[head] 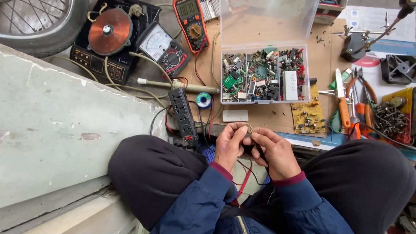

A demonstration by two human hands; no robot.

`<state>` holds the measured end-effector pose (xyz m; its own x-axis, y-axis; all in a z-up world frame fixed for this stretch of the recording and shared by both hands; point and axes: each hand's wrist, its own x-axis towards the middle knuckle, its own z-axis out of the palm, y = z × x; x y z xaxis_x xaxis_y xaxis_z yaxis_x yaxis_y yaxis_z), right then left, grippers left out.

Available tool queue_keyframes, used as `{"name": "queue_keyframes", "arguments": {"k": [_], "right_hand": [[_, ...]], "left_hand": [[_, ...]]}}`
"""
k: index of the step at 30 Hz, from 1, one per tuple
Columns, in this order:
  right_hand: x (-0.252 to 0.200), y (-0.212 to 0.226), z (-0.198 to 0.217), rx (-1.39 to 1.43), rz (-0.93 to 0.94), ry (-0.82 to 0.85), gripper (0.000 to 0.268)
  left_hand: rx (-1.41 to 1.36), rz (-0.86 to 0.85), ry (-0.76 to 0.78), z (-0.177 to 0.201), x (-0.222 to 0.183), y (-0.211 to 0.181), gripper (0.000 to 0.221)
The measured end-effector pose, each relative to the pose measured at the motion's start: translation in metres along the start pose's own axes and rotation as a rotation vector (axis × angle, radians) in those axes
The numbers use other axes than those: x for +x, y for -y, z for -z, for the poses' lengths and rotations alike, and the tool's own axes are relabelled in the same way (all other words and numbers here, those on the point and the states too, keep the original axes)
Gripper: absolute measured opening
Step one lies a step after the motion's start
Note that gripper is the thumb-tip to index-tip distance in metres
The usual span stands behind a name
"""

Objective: Sorting and inspecting various small electronic components from a storage box using a magnifying glass and a multimeter.

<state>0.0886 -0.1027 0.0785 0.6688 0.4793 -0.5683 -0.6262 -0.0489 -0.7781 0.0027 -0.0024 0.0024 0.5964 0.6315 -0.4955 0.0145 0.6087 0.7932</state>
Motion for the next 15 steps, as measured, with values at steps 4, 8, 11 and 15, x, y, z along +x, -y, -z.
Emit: {"name": "queue_keyframes", "arguments": {"k": [4,8,11,15], "right_hand": [[0.008,-0.010,0.005,-0.013,0.003,-0.006,0.018],[0.011,-0.018,0.006,-0.012,-0.022,-0.064,0.019],[0.012,-0.015,0.006,-0.019,-0.033,-0.108,0.018],[0.012,-0.014,0.008,-0.035,-0.057,-0.162,0.018]], "left_hand": [[0.002,0.020,-0.009,-0.003,-0.004,-0.005,0.023],[0.028,0.077,-0.044,-0.004,-0.001,0.006,0.025],[0.058,0.094,-0.069,-0.009,0.005,0.016,0.025],[0.063,0.125,-0.110,-0.013,0.003,0.015,0.029]]}}
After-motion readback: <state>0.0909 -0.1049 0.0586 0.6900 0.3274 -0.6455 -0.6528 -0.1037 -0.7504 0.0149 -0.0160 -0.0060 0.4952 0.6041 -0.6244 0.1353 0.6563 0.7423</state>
